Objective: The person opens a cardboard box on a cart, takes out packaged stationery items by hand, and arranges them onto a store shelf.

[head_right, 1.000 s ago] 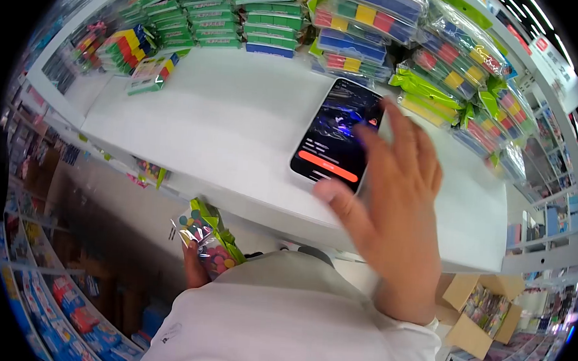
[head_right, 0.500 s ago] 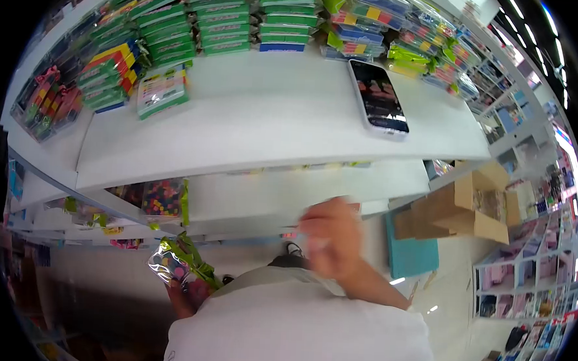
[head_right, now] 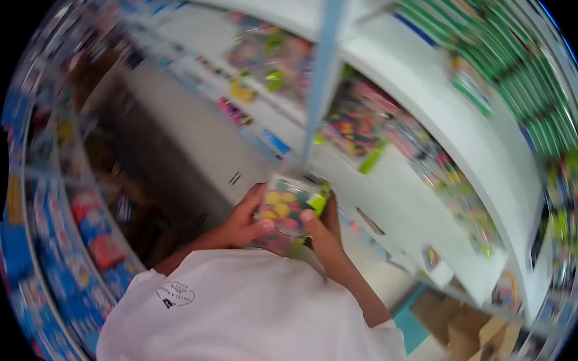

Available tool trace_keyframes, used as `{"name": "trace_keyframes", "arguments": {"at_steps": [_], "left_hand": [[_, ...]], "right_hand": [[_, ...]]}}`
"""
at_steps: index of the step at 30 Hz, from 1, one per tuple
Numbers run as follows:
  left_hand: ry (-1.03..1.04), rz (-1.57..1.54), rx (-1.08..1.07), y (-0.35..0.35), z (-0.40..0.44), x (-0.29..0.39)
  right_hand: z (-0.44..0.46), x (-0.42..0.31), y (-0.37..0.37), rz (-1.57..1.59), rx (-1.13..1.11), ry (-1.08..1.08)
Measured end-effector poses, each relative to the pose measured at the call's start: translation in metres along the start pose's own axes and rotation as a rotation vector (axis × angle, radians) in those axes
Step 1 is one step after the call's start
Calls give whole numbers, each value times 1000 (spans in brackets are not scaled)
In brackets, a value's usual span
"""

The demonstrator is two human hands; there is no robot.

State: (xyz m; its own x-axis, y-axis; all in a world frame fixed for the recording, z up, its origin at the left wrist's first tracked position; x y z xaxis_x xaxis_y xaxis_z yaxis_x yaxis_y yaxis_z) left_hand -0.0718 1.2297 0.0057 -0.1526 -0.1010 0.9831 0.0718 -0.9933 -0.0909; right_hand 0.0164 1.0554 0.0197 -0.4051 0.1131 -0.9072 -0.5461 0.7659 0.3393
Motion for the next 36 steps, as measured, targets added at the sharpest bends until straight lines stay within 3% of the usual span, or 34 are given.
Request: {"name": "trace_keyframes", "arguments": {"at_steps": [2,4,8,10,12,15,18,21,22,24,26,30,33,36], "left_hand": [[-122,62,44,-11,-6,15],[-262,87,24,-15,-23,11],[-262,214,146,-20,-62,-4],[-516,-48,286,-28,-88,-18],[-564,-104,318,-43,-110,-34],[-601,-196,355,-71,-128,-44],[-589,-260,341,-109,-133,-58],[-564,-287,324,-154,-136,-66],[-580,-275,338,-172,-136,-69],[-543,-285,333,-206,-141,-74],[-776,-336,320,-233,-148,-74],[-716,-350,308,-278,-159,-100],[-650,-363,362,-294,-160,-113],[-664,-379,392,-305,-161,-132]], "right_hand": [[16,17,5,-4,-59,-10],[20,25,20,172,35,136],[39,69,28,120,104,79],[54,86,26,140,167,-18],[61,75,28,214,230,-39],[64,70,22,297,272,-66],[56,57,45,307,159,-85],[45,66,77,413,-67,22],[40,78,88,379,69,40],[35,91,137,409,86,127],[42,98,192,434,3,381],[78,108,262,154,-207,516],[94,80,299,-67,-197,444],[106,87,311,-96,-192,415]]}}
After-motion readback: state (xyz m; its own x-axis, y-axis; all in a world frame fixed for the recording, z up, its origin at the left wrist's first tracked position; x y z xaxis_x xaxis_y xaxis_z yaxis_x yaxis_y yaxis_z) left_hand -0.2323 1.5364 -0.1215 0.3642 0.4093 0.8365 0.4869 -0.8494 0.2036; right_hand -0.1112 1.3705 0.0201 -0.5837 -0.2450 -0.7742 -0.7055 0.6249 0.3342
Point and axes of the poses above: each hand's wrist, its own z-axis towards the middle knuckle, its own y-axis out of the palm, x = y × z, the point moved 4 cm from there along z, towards the middle knuckle, and after that the axes turned 1 degree about -y, right-handed, at the moved point
